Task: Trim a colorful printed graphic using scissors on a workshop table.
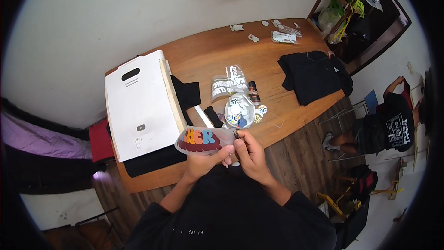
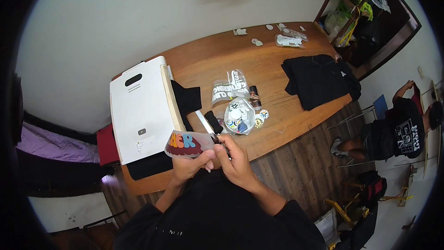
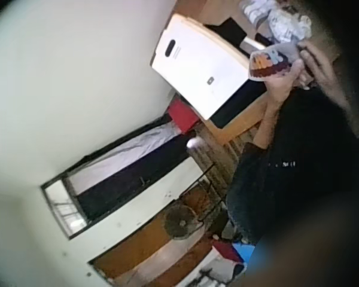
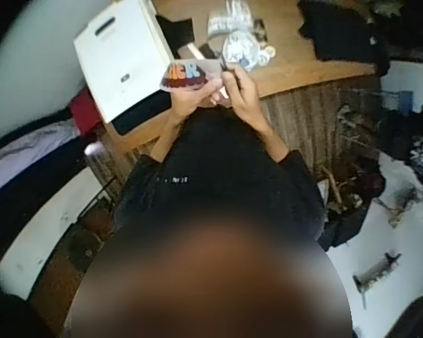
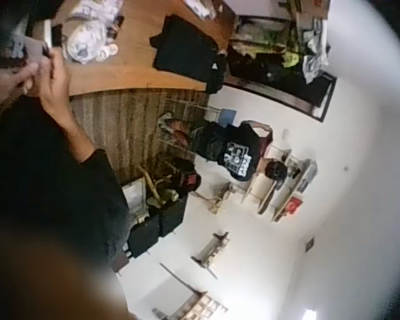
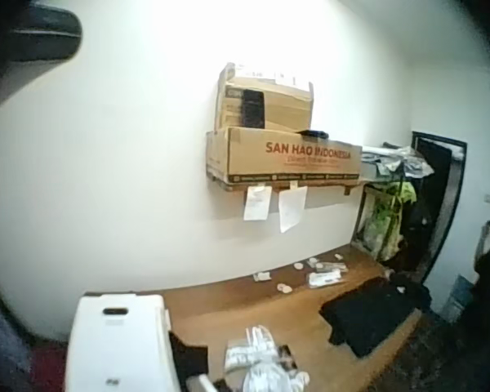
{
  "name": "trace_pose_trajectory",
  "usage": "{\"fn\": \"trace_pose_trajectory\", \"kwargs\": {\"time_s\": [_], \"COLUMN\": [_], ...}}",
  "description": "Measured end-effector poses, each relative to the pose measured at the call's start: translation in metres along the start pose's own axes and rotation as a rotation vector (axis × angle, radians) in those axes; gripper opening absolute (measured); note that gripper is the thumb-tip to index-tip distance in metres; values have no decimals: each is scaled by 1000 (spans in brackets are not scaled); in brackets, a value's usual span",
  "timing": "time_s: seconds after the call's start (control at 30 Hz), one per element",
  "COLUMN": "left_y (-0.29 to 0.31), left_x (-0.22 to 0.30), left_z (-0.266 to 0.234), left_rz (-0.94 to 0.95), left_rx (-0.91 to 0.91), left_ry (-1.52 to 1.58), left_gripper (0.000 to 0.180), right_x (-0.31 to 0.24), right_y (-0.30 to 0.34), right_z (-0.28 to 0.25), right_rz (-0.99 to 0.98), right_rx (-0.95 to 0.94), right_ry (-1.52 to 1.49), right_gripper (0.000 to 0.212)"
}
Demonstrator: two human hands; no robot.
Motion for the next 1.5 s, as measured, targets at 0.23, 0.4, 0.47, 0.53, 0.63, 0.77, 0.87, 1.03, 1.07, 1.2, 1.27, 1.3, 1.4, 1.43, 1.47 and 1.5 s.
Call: {"fn": "trace_pose_trajectory", "kwargs": {"time_s": [0.23, 0.4, 0.47, 0.53, 0.63, 0.77, 0.87, 1.03, 1.07, 1.2, 1.27, 1.3, 1.4, 1.43, 1.47, 1.5], "left_y": [0, 1, 1, 1, 0, 3, 4, 3, 3, 5, 6, 7, 9, 10, 10, 10], "left_x": [1, -4, -5, -5, -5, -7, -9, -13, -13, -19, -22, -24, -26, -27, -30, -33], "left_z": [2, 2, 2, 2, 5, 8, 8, 6, 6, 1, 2, 3, -1, -6, -11, -15], "left_rz": [16, 13, 10, 8, 20, 0, -23, -8, -3, -44, -62, -82, -109, -110, -97, -108], "left_rx": [4, -19, -18, -17, -57, -44, -26, -41, -35, -39, -45, -53, 16, 60, 81, 104], "left_ry": [26, 18, 8, -3, -1, 29, 33, 30, 32, 9, 2, -4, 11, 7, -4, -5], "left_gripper": [19, 17, 17, 16, 17, 18, 18, 19, 19, 20, 19, 19, 15, 15, 15, 14], "right_x": [-3, -1, -1, -1, -2, -7, -5, -4, -4, 6, 8, 4, 30, 44, 59, 84], "right_y": [-1, -2, -2, -2, -3, -5, -7, -8, -8, -9, -12, -15, -27, -36, -48, -62], "right_z": [0, 0, 0, -1, -2, 0, -1, 1, 1, -2, -2, -3, -16, -20, -26, -33], "right_rz": [-17, -13, -20, -22, -30, -49, -88, -51, -52, -34, -15, -47, -17, 17, 41, 45], "right_rx": [7, 17, 20, 28, 45, 48, 46, 49, 49, 55, 55, 65, 112, 124, 159, 179], "right_ry": [-16, -46, -43, -28, -56, -123, -88, -153, -153, -93, -96, -85, -103, -164, -146, -164], "right_gripper": [15, 15, 15, 15, 15, 16, 16, 17, 17, 16, 16, 16, 16, 15, 16, 18]}}
Point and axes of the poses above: each hand's wrist, its own y-axis away from the middle knuckle, its own z-axis out of the palm, x = y × z, the point moved 6 cm from there along -y, towards the middle knuckle, and after that the axes turned 3 degrees about -y, right-handed, at the moved point
